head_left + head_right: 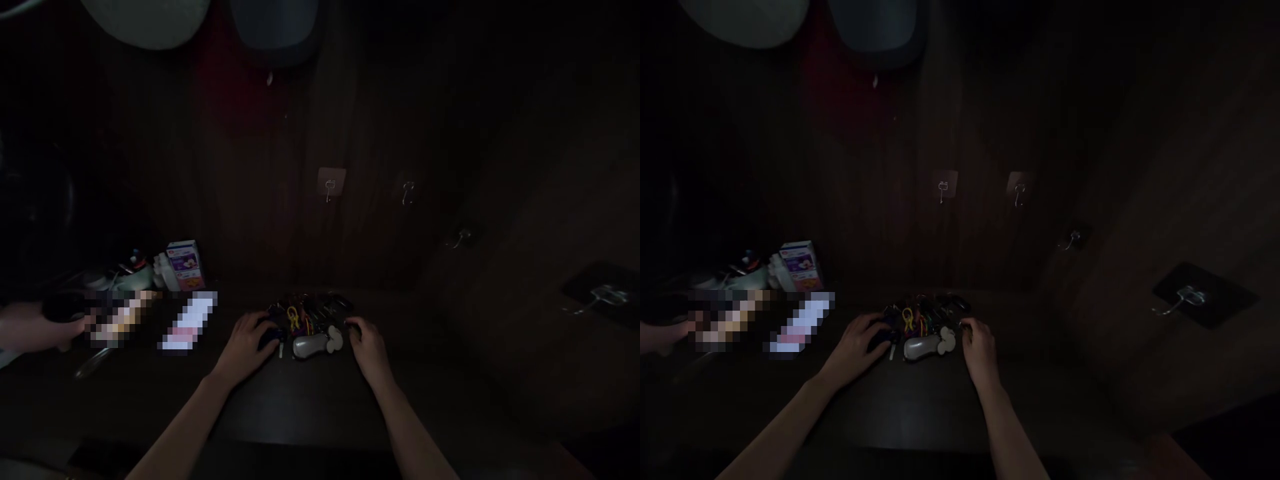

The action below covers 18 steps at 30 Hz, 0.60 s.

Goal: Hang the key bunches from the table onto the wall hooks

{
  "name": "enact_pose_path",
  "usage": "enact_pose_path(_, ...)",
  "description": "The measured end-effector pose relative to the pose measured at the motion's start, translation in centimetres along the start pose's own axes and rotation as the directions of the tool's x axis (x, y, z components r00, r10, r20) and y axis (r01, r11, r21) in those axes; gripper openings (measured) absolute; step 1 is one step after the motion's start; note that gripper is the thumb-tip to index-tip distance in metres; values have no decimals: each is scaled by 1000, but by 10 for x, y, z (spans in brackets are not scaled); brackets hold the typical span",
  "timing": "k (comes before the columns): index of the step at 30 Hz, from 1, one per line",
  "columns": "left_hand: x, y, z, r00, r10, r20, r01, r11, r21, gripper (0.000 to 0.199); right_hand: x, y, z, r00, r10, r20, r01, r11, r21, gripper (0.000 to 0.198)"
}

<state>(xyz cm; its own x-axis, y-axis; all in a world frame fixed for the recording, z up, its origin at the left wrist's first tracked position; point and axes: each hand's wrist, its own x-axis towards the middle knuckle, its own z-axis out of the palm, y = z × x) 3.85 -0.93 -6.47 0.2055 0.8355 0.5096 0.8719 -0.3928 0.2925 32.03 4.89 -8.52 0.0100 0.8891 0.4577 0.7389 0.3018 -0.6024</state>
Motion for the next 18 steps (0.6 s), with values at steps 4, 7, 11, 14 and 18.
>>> enact_pose_path(4, 1, 2, -4, 999, 25, -41, -26, 1000, -15, 24, 1, 4, -1, 996, 75, -42, -67, 984, 167, 28)
enact_pose_path(7, 1, 4, -8, 991, 49, -125, -56, 997, -52, 25, 2, 5, -4, 987, 128, -100, -85, 930, 357, 26)
enact_pose_path(11, 3, 12, -7, 973, 13, -232, -39, 993, -111, 21, 0, -3, -6, 984, 141, -108, -61, 840, 540, 29)
enact_pose_path(14, 5, 25, -2, 968, -2, -252, -39, 987, -158, 22, -3, -18, -7, 985, 127, -113, -39, 815, 578, 31)
enact_pose_path(18, 6, 40, -1, 982, 76, -172, -112, 971, -210, 23, -6, -48, -6, 998, -62, -6, 55, 839, 541, 29)
